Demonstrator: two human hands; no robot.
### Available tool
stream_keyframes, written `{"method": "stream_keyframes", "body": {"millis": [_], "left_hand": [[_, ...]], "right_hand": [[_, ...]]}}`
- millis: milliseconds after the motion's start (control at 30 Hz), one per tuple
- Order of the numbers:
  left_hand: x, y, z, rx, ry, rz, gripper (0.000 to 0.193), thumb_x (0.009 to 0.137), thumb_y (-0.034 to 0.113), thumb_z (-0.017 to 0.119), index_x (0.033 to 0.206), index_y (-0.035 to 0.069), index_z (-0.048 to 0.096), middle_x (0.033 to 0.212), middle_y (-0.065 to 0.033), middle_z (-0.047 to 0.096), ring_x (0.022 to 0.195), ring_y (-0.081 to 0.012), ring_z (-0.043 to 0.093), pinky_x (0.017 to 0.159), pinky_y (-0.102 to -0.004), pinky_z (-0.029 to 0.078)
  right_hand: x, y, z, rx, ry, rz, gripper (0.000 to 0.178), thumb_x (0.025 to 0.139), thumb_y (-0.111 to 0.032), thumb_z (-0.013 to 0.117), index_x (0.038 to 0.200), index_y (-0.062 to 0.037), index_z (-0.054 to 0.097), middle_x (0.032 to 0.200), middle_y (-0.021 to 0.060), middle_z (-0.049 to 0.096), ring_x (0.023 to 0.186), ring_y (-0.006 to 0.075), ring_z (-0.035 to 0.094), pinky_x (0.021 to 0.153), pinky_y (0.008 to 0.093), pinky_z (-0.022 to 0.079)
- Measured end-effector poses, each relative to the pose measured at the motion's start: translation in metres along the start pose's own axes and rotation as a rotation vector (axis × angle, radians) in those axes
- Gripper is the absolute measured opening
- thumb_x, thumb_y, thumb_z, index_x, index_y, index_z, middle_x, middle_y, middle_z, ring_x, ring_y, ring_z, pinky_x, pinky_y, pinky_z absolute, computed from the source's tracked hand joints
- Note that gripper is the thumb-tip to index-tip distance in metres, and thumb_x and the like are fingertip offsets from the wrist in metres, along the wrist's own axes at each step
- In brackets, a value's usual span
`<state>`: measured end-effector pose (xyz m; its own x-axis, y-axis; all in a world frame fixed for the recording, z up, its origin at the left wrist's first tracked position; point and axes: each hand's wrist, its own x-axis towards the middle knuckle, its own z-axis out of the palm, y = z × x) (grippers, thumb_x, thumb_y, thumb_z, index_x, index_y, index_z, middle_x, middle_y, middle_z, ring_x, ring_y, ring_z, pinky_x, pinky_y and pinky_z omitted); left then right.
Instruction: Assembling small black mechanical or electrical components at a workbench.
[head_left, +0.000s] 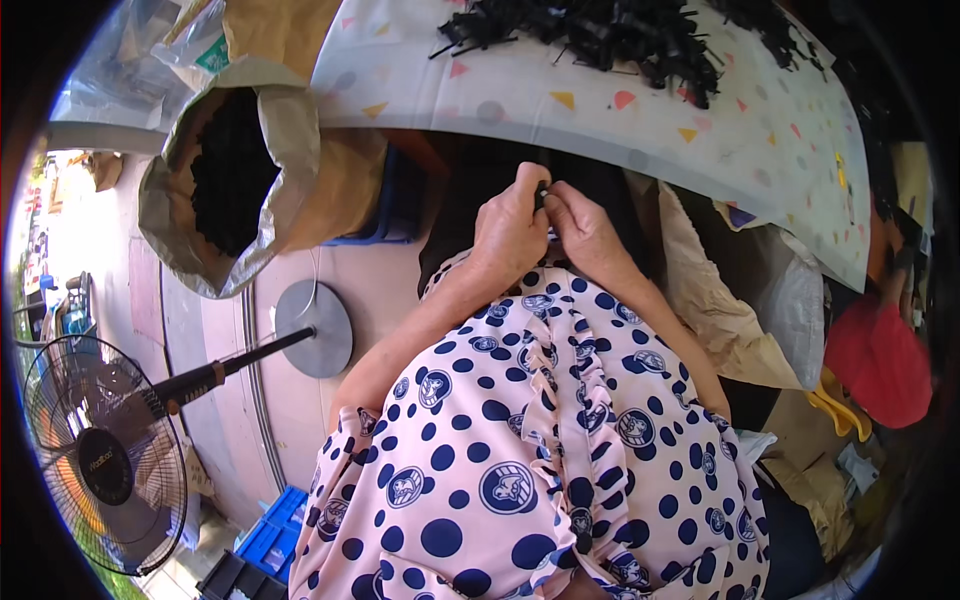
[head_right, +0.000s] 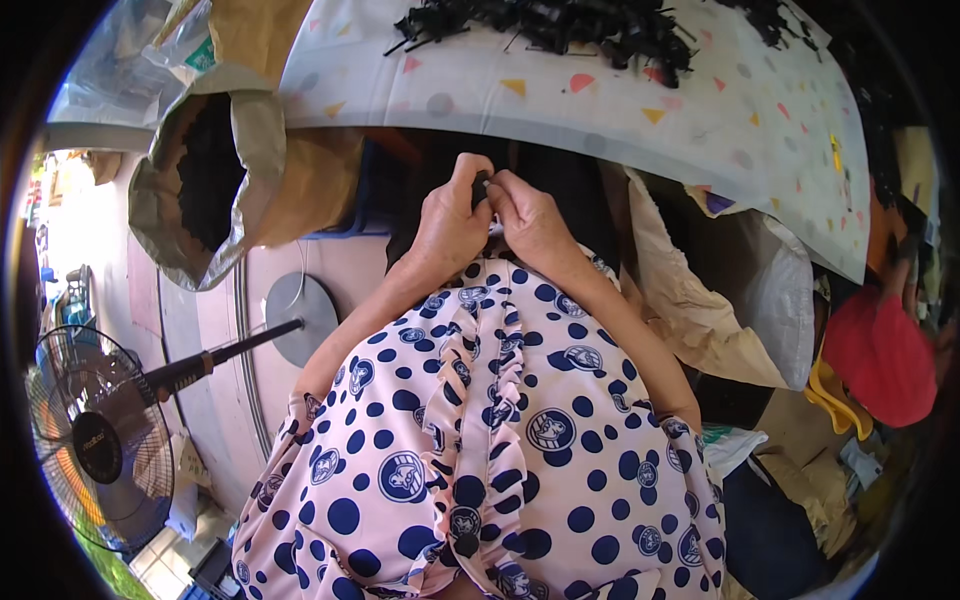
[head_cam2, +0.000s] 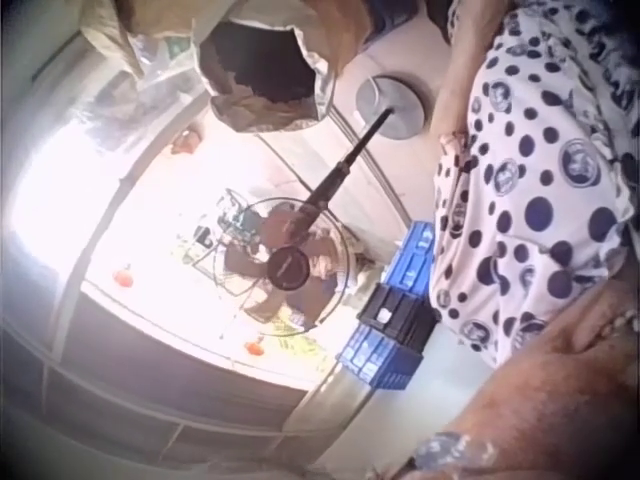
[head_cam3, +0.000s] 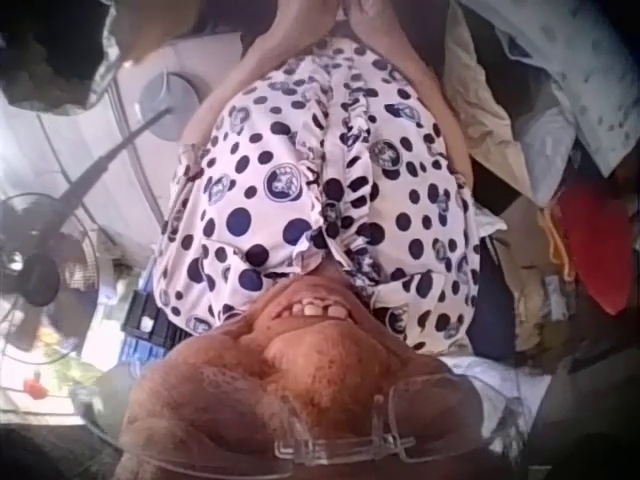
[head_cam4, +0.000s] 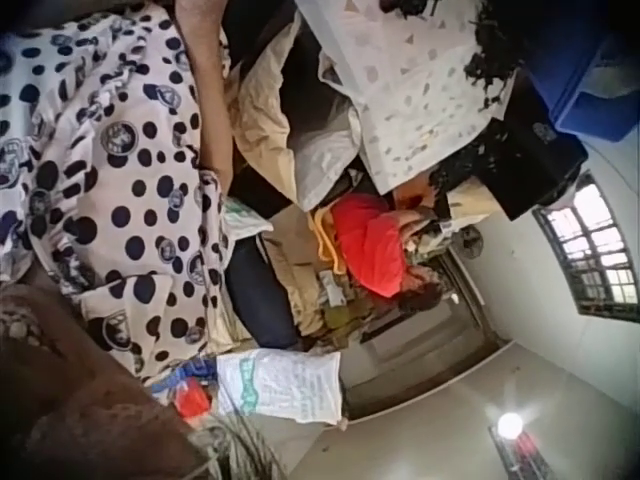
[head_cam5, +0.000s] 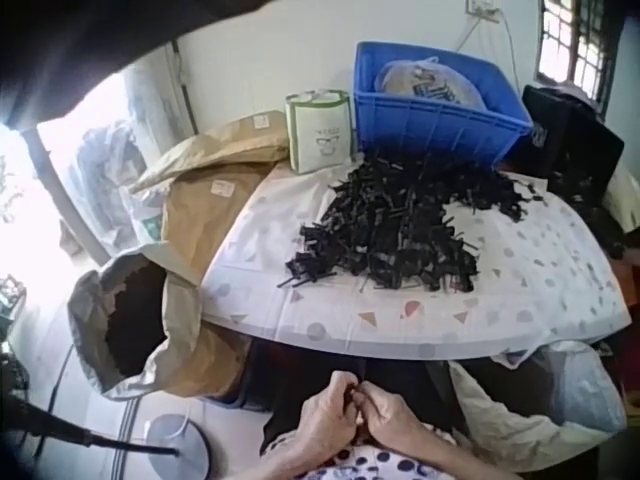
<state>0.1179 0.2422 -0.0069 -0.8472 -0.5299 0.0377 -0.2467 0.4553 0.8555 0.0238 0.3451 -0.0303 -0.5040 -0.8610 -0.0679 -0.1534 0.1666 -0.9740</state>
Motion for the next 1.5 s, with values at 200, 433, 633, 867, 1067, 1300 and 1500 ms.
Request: {"method": "stream_keyframes", "body": {"millis": [200,433,633,867,1067,1300,1500], "left_hand": [[-0.003,-0.009,0.002,0.081,0.082,-0.066,0.029,0.078,-0.002,0.055,0.105,0.006,0.046,0.087,-0.0241,0.062,0.084,-0.0443,0.060,0.071,-0.0486,0.047],[0.007,-0.022,-0.011,-0.704,0.124,-0.185,0.029,0.087,0.002,0.054,0.115,0.003,0.047,0.077,-0.0072,0.053,0.060,-0.0143,0.053,0.054,-0.0282,0.044],[0.009,-0.005,-0.023,-1.297,-0.046,-0.349,0.032,0.097,0.009,0.046,0.128,0.007,0.048,0.091,-0.0071,0.056,0.062,-0.0125,0.051,0.053,-0.0211,0.040],[0.001,-0.001,-0.023,-1.153,-0.305,-0.357,0.030,0.099,0.011,0.043,0.127,0.006,0.052,0.077,-0.0025,0.054,0.054,-0.0055,0.045,0.045,-0.0155,0.033],[0.001,0.000,-0.022,-1.020,-0.324,-0.355,0.031,0.097,0.009,0.046,0.128,0.007,0.050,0.086,-0.0015,0.056,0.056,-0.0048,0.047,0.048,-0.0152,0.036],[-0.001,-0.015,-0.004,-0.604,-0.123,-0.013,0.035,0.089,-0.002,0.054,0.124,0.002,0.052,0.087,-0.0044,0.061,0.072,-0.0091,0.058,0.062,-0.0217,0.048],[-0.002,-0.010,-0.015,-0.527,0.013,-0.167,0.035,0.088,-0.001,0.055,0.123,0.002,0.055,0.079,-0.0030,0.058,0.070,-0.0065,0.049,0.064,-0.0211,0.044]], "right_hand": [[0.011,0.013,0.010,0.022,-0.019,0.063,0.017,0.099,-0.016,0.046,0.102,-0.0014,0.055,0.078,0.0028,0.052,0.071,0.0103,0.045,0.066,0.0238,0.042],[0.014,-0.007,0.006,0.274,0.066,0.061,0.017,0.099,-0.020,0.049,0.107,-0.0067,0.055,0.072,-0.0039,0.050,0.054,0.0017,0.040,0.048,0.0162,0.031],[0.010,-0.018,-0.009,0.394,0.053,0.077,0.015,0.097,-0.021,0.053,0.099,-0.0066,0.057,0.073,-0.0034,0.057,0.049,0.0004,0.039,0.043,0.0145,0.028],[0.016,-0.006,-0.012,0.725,-0.098,0.139,0.031,0.090,-0.026,0.065,0.110,-0.0040,0.058,0.078,-0.0009,0.060,0.053,0.0035,0.046,0.051,0.0157,0.035],[0.022,0.015,-0.018,0.784,-0.148,0.173,0.034,0.088,-0.025,0.067,0.109,0.0003,0.057,0.091,0.0042,0.062,0.074,0.0093,0.058,0.069,0.0208,0.048],[0.016,-0.005,-0.014,0.350,-0.019,0.108,0.031,0.097,-0.030,0.054,0.109,-0.0020,0.059,0.075,-0.0048,0.053,0.066,0.0015,0.045,0.058,0.0161,0.036],[0.007,-0.035,-0.009,0.389,-0.085,0.201,0.044,0.101,-0.036,0.040,0.127,-0.0010,0.048,0.062,-0.0054,0.039,0.052,0.0028,0.033,0.045,0.0186,0.025]]}}
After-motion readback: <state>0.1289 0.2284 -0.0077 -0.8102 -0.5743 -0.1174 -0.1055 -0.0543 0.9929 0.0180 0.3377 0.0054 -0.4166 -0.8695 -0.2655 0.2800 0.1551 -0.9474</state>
